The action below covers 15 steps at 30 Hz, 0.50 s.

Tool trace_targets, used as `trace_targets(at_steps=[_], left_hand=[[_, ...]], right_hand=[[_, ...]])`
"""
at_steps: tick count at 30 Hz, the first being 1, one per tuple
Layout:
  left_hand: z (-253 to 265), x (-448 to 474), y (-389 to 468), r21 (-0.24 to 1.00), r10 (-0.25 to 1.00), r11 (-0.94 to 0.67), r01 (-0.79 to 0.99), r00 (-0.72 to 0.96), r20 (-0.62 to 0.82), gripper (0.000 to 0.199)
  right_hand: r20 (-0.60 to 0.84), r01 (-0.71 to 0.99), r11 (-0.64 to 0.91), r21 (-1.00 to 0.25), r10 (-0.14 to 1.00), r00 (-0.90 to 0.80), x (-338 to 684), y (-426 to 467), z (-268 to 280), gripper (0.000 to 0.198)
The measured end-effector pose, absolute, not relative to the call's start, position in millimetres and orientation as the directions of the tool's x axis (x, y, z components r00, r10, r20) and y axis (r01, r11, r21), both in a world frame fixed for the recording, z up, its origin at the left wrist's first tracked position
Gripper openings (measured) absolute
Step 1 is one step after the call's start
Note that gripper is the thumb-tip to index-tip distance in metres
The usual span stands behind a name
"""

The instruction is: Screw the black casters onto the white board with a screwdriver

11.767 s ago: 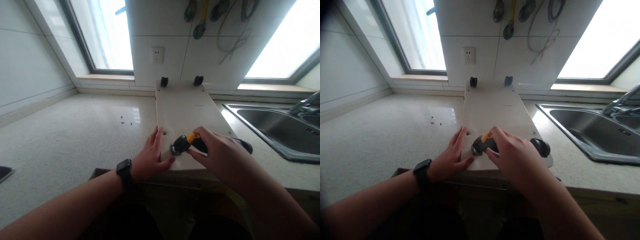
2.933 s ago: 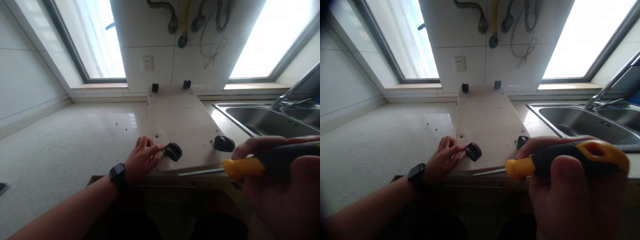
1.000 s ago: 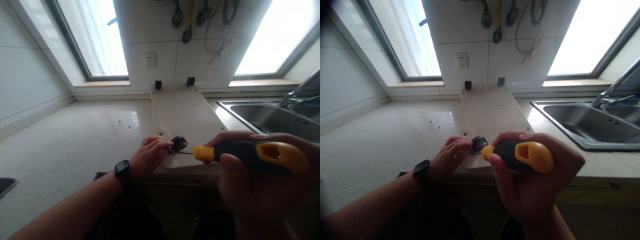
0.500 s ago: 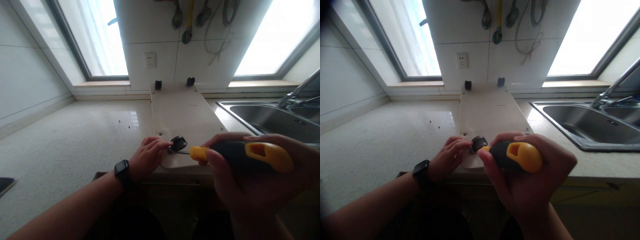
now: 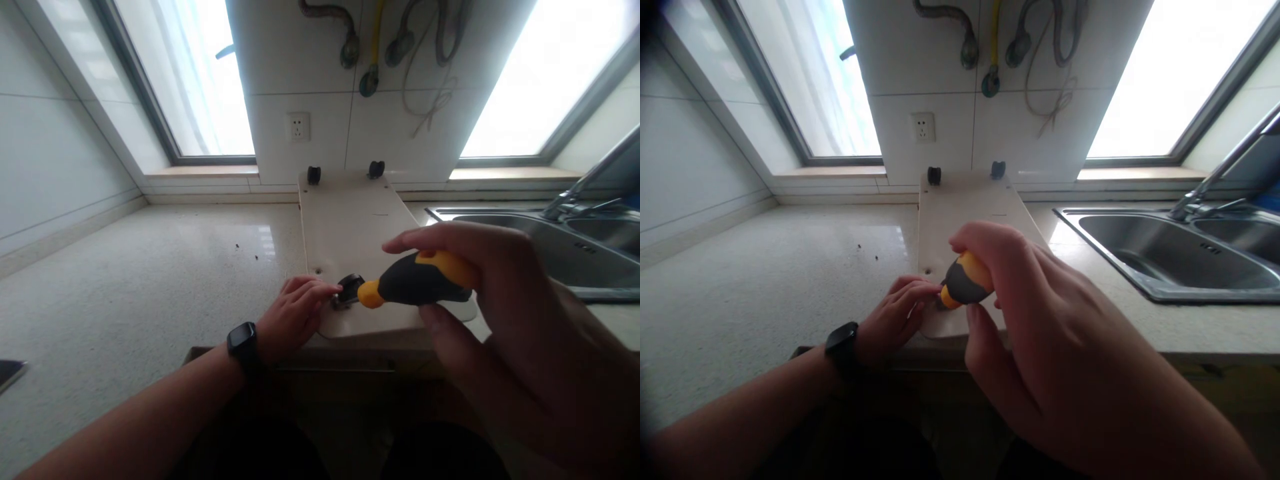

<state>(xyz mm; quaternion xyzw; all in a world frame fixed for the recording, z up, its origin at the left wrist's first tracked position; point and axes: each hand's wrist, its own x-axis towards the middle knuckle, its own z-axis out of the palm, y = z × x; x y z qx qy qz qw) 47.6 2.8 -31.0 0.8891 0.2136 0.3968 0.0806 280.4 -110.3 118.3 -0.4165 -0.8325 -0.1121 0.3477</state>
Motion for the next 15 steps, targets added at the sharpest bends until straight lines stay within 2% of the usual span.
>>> trace_targets(at_steps=[6, 11, 13, 15], left_hand=[[-33, 46, 4, 0.327, 0.442, -0.897, 0.298, 0.585, 0.68, 0.04], [-33, 47, 4, 0.343, 0.45, -0.893, 0.291, 0.592, 0.669, 0.038], [-33, 48, 4, 0.348, 0.45, -0.893, 0.286, 0.59, 0.671, 0.037], [-33, 48, 4, 0.354, 0.455, -0.89, 0.286, 0.584, 0.672, 0.037]], right_hand=[[0.644, 0.824, 0.566, 0.012, 0.626, -0.439, 285, -115, 128, 0.031], [0.616, 0.816, 0.542, 0.203, 0.577, -0.536, 281, -110, 135, 0.02], [0.583, 0.819, 0.528, 0.225, 0.601, -0.547, 280, -111, 141, 0.018], [0.54, 0.796, 0.572, 0.201, 0.613, -0.577, 282, -112, 146, 0.028]])
